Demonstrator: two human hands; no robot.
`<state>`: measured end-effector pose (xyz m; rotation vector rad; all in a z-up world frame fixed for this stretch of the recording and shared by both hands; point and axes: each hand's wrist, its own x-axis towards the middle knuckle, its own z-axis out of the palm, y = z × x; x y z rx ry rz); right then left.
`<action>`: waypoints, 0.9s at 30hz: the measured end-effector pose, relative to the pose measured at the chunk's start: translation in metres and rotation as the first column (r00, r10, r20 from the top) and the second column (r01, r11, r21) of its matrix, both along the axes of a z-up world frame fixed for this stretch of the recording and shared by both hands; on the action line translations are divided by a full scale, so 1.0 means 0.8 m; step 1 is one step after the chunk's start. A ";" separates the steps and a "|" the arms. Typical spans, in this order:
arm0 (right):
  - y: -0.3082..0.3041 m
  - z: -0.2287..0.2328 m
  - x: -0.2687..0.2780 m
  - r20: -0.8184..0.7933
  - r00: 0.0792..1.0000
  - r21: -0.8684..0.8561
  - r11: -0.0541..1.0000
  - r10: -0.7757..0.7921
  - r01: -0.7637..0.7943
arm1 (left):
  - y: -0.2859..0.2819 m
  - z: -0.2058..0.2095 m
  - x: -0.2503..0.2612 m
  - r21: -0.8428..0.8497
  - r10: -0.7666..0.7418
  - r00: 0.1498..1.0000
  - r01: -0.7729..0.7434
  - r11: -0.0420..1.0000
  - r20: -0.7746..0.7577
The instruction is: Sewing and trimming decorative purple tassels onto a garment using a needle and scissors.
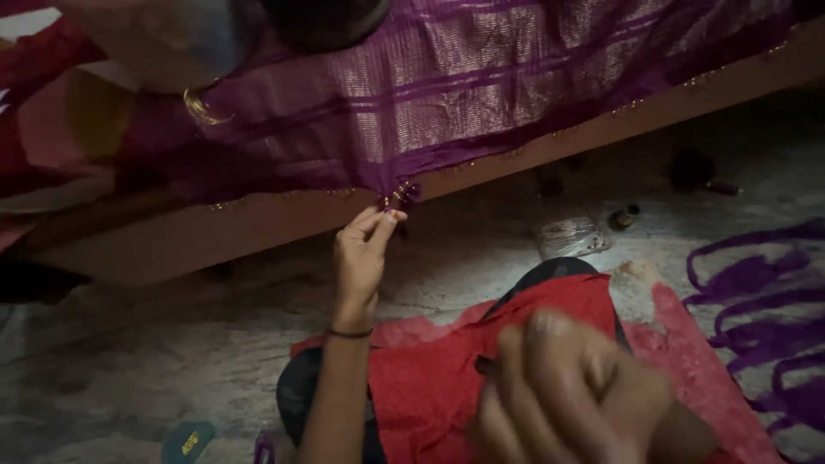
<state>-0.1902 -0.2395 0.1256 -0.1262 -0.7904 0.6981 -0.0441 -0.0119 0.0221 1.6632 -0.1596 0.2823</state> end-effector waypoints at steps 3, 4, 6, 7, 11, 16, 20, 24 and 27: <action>0.006 0.032 0.013 -0.021 0.997 0.058 0.996 0.068 -0.067 | 0.002 -0.010 0.004 0.121 0.072 0.996 -0.079 0.990 0.057; 0.003 0.039 0.014 -0.026 1.000 -0.018 1.000 -0.004 0.004 | 0.001 -0.008 0.004 0.079 0.048 0.999 -0.048 0.996 0.000; 0.000 0.048 0.018 -0.026 0.997 -0.096 0.993 -0.077 0.074 | -0.001 -0.006 0.005 0.032 0.019 0.998 -0.018 0.999 -0.056; 0.001 0.049 0.020 -0.024 0.998 -0.104 0.993 -0.053 0.050 | -0.001 -0.007 0.006 -0.001 0.013 0.999 -0.013 1.000 -0.032; 0.006 0.043 0.031 0.014 1.000 -0.115 0.993 -0.005 0.006 | 0.001 -0.002 0.003 0.004 -0.017 1.000 0.017 1.000 -0.003; -0.009 0.037 0.034 -0.030 0.999 -0.149 0.988 -0.036 0.031 | -0.001 0.009 -0.004 -0.011 -0.003 0.998 0.003 1.000 -0.065; -0.029 0.035 0.042 -0.145 0.976 -0.197 0.971 -0.165 0.135 | -0.002 -0.007 0.000 -0.109 -0.017 0.994 0.005 0.994 -0.112; -0.042 0.035 0.028 0.229 0.789 -0.357 0.705 -0.570 0.613 | -0.002 -0.012 0.005 -0.027 0.008 1.000 -0.008 1.000 0.004; -0.057 0.089 0.009 0.316 0.769 -0.408 0.652 -0.556 0.639 | -0.002 -0.023 0.007 0.058 0.075 0.995 -0.079 0.995 0.062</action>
